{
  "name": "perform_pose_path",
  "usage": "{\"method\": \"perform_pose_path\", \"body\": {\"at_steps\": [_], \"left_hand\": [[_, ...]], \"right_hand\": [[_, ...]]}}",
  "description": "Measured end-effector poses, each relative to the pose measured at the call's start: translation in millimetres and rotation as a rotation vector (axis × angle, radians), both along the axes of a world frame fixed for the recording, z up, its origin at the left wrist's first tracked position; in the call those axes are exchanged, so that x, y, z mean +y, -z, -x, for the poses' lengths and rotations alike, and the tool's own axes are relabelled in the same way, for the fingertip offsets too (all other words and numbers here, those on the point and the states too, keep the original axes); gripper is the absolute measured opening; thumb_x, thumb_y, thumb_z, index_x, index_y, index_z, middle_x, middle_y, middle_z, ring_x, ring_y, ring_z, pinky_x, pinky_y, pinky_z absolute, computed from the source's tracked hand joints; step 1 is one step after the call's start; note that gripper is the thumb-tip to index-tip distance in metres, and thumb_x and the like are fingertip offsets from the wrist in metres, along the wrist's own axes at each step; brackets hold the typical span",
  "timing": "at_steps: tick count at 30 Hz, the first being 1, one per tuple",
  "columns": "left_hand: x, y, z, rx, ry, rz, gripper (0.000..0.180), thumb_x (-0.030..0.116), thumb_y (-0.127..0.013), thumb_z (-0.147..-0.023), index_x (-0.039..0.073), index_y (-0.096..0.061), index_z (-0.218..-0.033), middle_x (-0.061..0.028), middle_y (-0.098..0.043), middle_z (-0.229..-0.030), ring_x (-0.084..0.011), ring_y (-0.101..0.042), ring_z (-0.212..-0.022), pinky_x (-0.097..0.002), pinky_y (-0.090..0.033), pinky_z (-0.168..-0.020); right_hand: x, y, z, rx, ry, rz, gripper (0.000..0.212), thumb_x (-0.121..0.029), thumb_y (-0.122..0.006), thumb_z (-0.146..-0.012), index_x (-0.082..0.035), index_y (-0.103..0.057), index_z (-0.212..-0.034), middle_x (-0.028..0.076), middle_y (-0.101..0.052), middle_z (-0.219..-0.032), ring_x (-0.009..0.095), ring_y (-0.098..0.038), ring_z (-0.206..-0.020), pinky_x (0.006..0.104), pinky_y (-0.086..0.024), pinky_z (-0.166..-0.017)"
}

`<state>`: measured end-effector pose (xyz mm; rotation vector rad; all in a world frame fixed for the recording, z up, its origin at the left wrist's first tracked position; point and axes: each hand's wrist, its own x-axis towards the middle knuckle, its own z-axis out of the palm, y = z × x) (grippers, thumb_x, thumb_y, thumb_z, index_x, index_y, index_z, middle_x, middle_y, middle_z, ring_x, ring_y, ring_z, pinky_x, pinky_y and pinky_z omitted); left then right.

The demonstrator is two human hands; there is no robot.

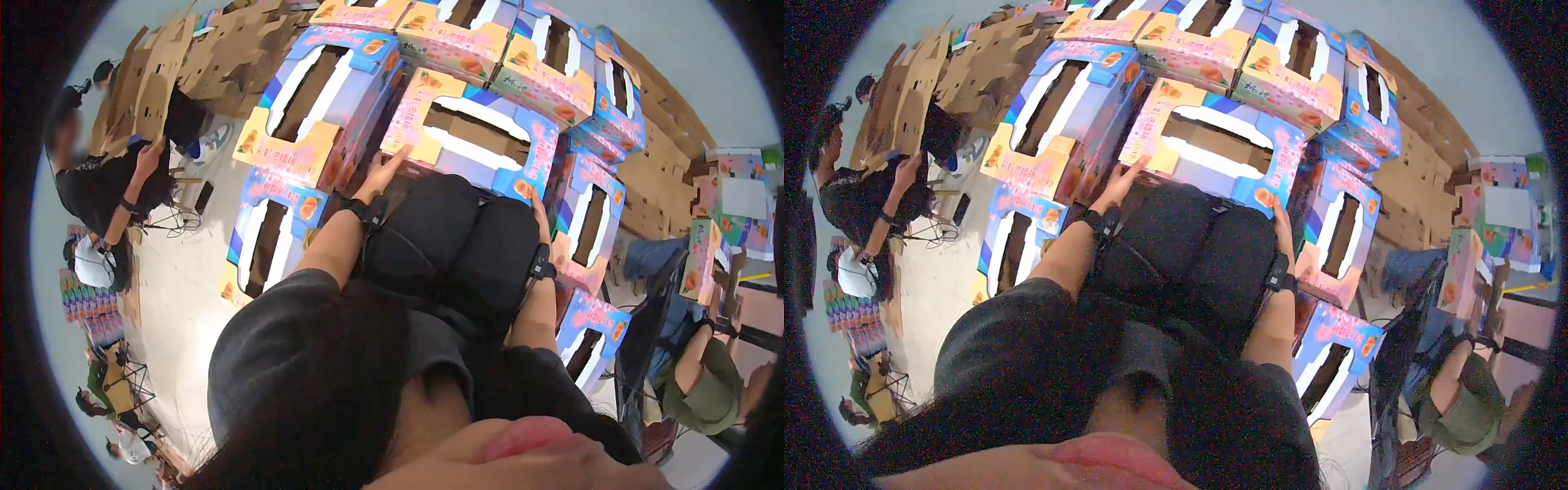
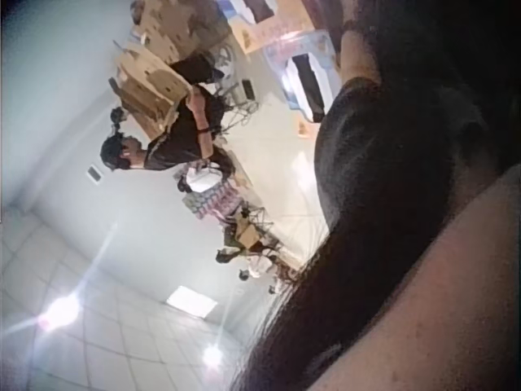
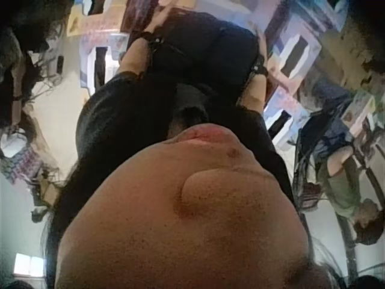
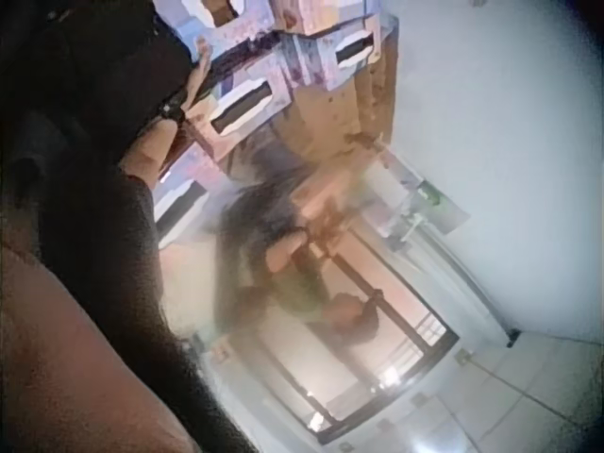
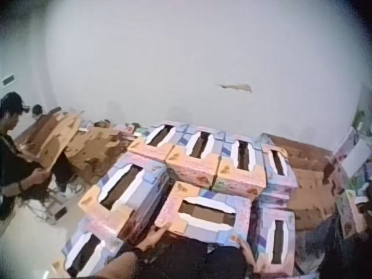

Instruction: Folding flat cardboard into boxes for fruit packaging.

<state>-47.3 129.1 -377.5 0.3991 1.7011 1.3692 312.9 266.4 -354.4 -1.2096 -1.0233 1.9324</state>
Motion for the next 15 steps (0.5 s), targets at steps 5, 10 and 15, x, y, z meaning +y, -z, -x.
{"method": "perform_pose_path", "body": {"at_steps": [5,10,15], "left_hand": [[1,-22,-8,0.027,0.027,-0.007,0.092,0.051,-0.073,-0.070,-0.014,-0.036,-0.124,-0.0201,-0.052,-0.119,-0.0240,-0.053,-0.108,-0.0310,-0.041,-0.093],[1,8,2,0.028,0.054,-0.029,0.102,0.053,-0.072,-0.069,-0.018,-0.027,-0.126,-0.0232,-0.049,-0.121,-0.0261,-0.051,-0.112,-0.0314,-0.040,-0.094],[-1,-21,-10,0.031,0.066,0.037,0.108,0.055,-0.072,-0.068,-0.018,-0.021,-0.129,-0.0252,-0.045,-0.126,-0.0273,-0.047,-0.117,-0.0312,-0.038,-0.096]], "right_hand": [[-4,-8,-1,0.077,-0.014,0.113,0.053,-0.049,-0.053,-0.088,-0.005,-0.052,-0.118,0.004,-0.058,-0.096,0.011,-0.058,-0.074,0.0219,-0.046,-0.062],[-16,-23,6,-0.109,-0.034,-0.251,0.056,-0.052,-0.045,-0.090,-0.003,-0.053,-0.116,0.004,-0.059,-0.094,0.012,-0.058,-0.079,0.0231,-0.046,-0.065],[-7,-2,-9,-0.230,-0.040,-0.194,0.063,-0.057,-0.042,-0.090,0.000,-0.055,-0.114,0.005,-0.057,-0.098,0.012,-0.054,-0.081,0.0232,-0.043,-0.072]]}}
